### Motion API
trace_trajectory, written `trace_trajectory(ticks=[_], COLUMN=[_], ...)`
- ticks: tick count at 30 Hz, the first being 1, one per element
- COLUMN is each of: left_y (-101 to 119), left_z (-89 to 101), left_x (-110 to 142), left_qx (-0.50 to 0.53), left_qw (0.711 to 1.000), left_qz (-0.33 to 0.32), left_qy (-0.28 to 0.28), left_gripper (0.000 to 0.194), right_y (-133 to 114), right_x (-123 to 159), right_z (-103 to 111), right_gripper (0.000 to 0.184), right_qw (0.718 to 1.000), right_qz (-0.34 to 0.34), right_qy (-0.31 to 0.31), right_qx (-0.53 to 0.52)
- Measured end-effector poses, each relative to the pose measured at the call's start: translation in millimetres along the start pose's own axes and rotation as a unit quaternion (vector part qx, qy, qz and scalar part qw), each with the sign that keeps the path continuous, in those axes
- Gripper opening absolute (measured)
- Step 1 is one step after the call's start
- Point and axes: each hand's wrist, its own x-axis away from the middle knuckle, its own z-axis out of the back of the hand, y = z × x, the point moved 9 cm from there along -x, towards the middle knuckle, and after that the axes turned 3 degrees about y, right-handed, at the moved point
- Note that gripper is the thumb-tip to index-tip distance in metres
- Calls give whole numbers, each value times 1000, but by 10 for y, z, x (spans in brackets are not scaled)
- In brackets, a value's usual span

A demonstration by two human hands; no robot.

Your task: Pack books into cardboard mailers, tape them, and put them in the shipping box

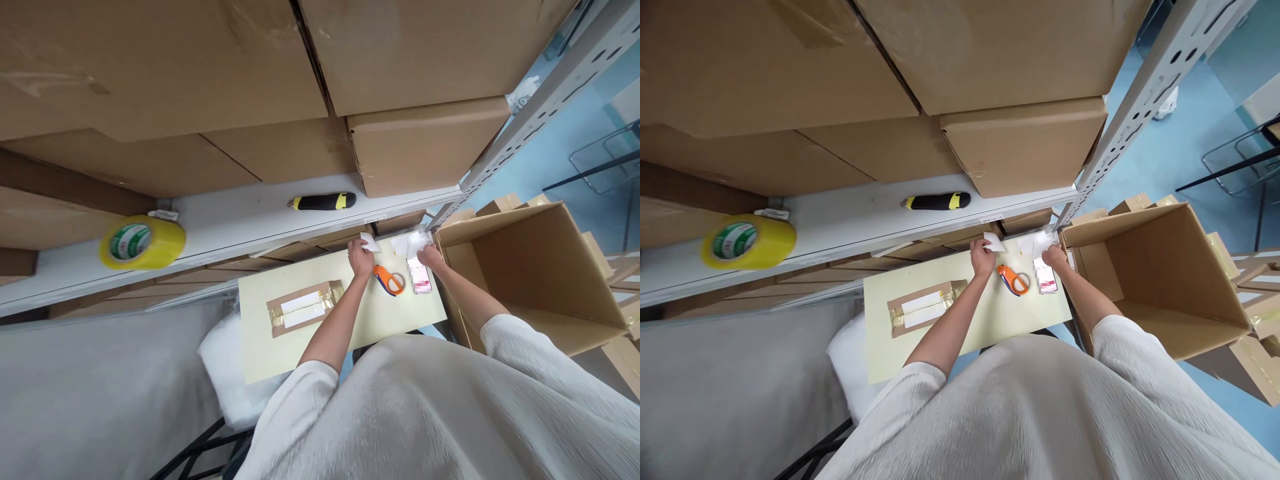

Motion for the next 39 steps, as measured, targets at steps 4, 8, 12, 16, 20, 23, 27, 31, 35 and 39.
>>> trace_trajectory(ticks=[4, 8, 12, 16, 20, 23, 27, 31, 35, 39], left_y=[47, 129, 241, 345, 398, 422, 442, 464, 373, 187], left_z=[9, -10, -35, -52, -26, 31, 186, 491, 853, 1271], left_x=[30, 70, 129, 208, 282, 323, 357, 368, 375, 407], left_qx=[15, 34, 50, 71, 83, 86, 88, 97, 114, 123], left_qw=[1000, 999, 996, 992, 991, 991, 991, 991, 992, 992], left_qz=[-4, -17, -45, -69, -68, -68, -73, -85, -52, -16], left_qy=[-14, -33, -55, -78, -86, -84, -74, -36, -9, 9], left_gripper=[35, 35, 36, 36, 36, 38, 44, 49, 53, 53], right_y=[30, -17, -14, -88, -170, -239, -463, -880, -1230, -1563], right_x=[-41, -1, 133, 315, 500, 620, 799, 1114, 1424, 1667], right_z=[-28, -45, -24, 133, 303, 382, 305, 63, -110, -180], right_gripper=[59, 57, 54, 57, 56, 56, 54, 62, 75, 43], right_qw=[1000, 1000, 1000, 1000, 997, 994, 984, 943, 914, 901], right_qz=[2, 16, -12, 6, 41, 73, 158, 292, 339, 350], right_qy=[5, -2, -14, 21, 55, 78, 78, 16, 0, 38], right_qx=[-6, -20, -21, -1, 24, 30, -35, -161, -222, -255])
